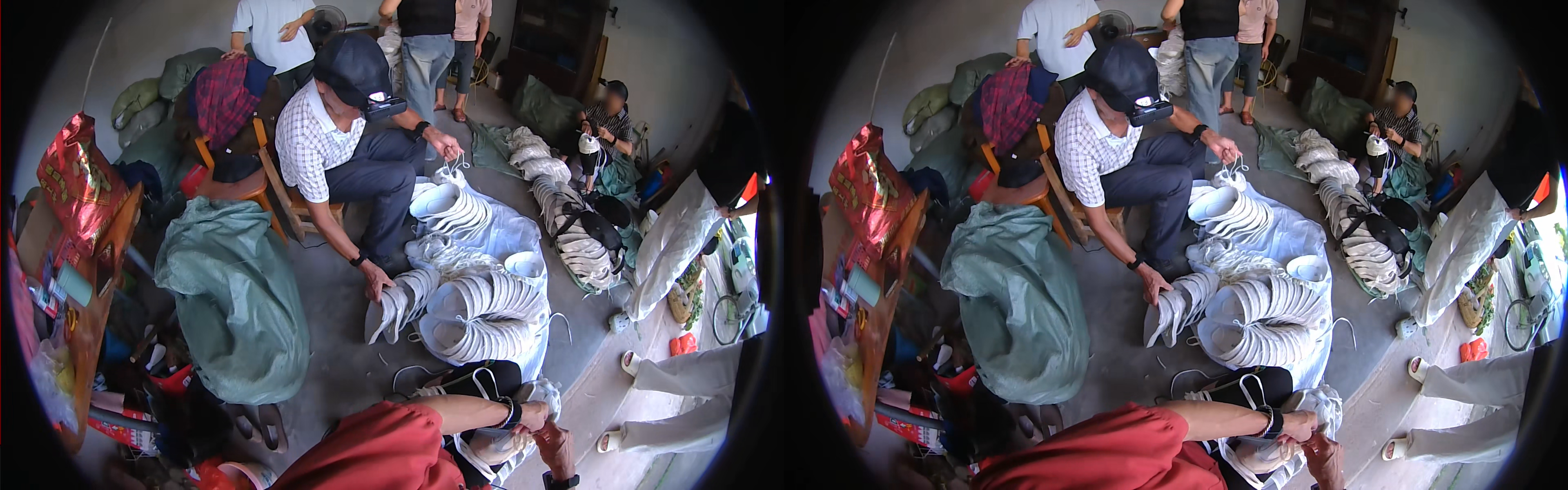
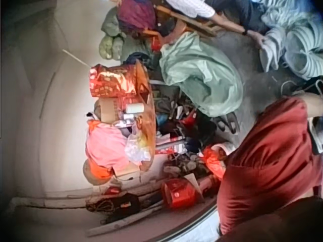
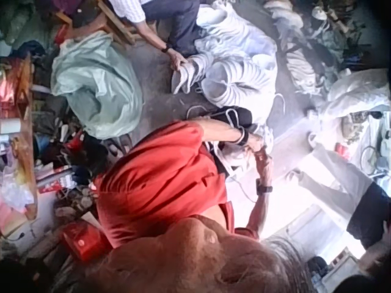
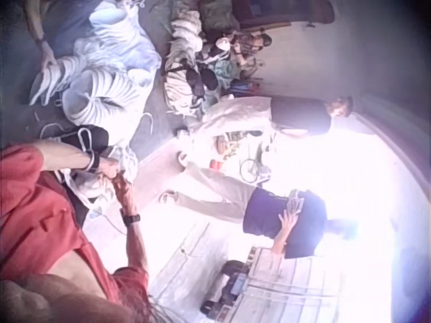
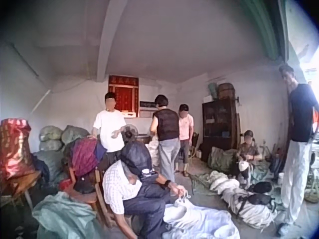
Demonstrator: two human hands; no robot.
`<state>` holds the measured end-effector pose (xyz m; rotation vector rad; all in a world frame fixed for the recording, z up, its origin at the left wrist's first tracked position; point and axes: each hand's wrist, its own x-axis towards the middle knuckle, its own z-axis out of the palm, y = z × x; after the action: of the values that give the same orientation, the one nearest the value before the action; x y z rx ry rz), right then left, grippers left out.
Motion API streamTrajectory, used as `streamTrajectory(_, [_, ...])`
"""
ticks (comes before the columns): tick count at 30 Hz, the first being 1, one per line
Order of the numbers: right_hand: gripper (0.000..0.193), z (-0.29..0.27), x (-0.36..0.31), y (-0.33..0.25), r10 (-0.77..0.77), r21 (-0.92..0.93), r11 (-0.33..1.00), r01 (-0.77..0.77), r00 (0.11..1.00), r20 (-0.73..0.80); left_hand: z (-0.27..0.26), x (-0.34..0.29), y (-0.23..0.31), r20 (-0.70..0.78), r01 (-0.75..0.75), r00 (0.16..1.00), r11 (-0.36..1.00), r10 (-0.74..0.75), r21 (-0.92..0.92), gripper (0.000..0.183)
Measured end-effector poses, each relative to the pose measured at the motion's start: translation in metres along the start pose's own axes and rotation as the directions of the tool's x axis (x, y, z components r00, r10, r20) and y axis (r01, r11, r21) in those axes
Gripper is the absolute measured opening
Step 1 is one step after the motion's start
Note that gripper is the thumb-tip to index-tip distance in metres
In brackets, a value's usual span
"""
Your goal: The recorder is threading laces into a white sneaker component as part of a manufacturing batch.
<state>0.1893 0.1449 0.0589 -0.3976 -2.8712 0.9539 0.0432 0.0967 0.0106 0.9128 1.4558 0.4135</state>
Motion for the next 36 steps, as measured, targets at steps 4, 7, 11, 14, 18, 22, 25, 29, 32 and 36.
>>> streamTrajectory(4, [0.014,0.003,-0.001,-0.002,-0.001,0.019,1.000,0.002,1.000,-0.031,0.012,0.002,-0.003,-0.133,-0.053,0.987,0.968,0.088,0.247,0.015])
streamTrajectory(7, [0.012,0.004,-0.002,-0.006,0.066,0.048,0.997,-0.064,0.997,-0.047,0.025,-0.022,-0.021,-0.529,-0.233,0.664,0.819,0.528,0.525,0.012])
streamTrajectory(11, [0.011,0.003,-0.003,-0.010,0.052,0.060,0.997,-0.046,0.994,-0.101,-0.017,-0.063,-0.050,-0.673,-0.228,0.568,0.877,0.473,0.424,0.021])
streamTrajectory(14, [0.009,0.000,0.003,-0.016,0.026,0.016,1.000,-0.024,0.991,-0.133,-0.057,-0.111,-0.085,-0.753,-0.175,0.584,0.953,0.303,0.248,0.014])
streamTrajectory(18, [0.015,0.003,0.019,-0.040,0.060,0.334,0.940,0.071,0.929,-0.365,-0.037,-0.142,-0.066,-0.599,-0.262,0.794,0.947,0.103,-0.185,0.011])
streamTrajectory(22, [0.040,0.007,0.018,-0.068,0.056,0.892,0.435,-0.122,0.993,0.108,-0.005,-0.160,-0.022,-0.471,-0.525,0.810,0.791,0.350,-0.315,0.011])
streamTrajectory(25, [0.032,0.011,0.010,-0.074,-0.045,0.892,0.436,-0.120,0.987,0.155,0.003,-0.166,-0.006,-0.477,-0.490,0.832,0.776,0.282,-0.396,0.015])
streamTrajectory(29, [0.028,0.028,0.006,-0.064,-0.108,0.926,0.331,-0.182,0.967,0.229,0.011,-0.159,0.001,-0.461,-0.505,0.842,0.713,0.281,-0.487,0.016])
streamTrajectory(32, [0.030,0.044,0.011,-0.053,-0.079,0.927,0.300,-0.226,0.962,0.260,0.011,-0.157,-0.009,-0.546,-0.510,0.808,0.727,0.221,-0.459,0.016])
streamTrajectory(36, [0.033,0.052,0.023,-0.047,0.077,0.877,0.455,-0.152,0.988,0.131,-0.013,-0.174,-0.047,-0.811,-0.661,0.575,0.645,0.106,-0.384,0.039])
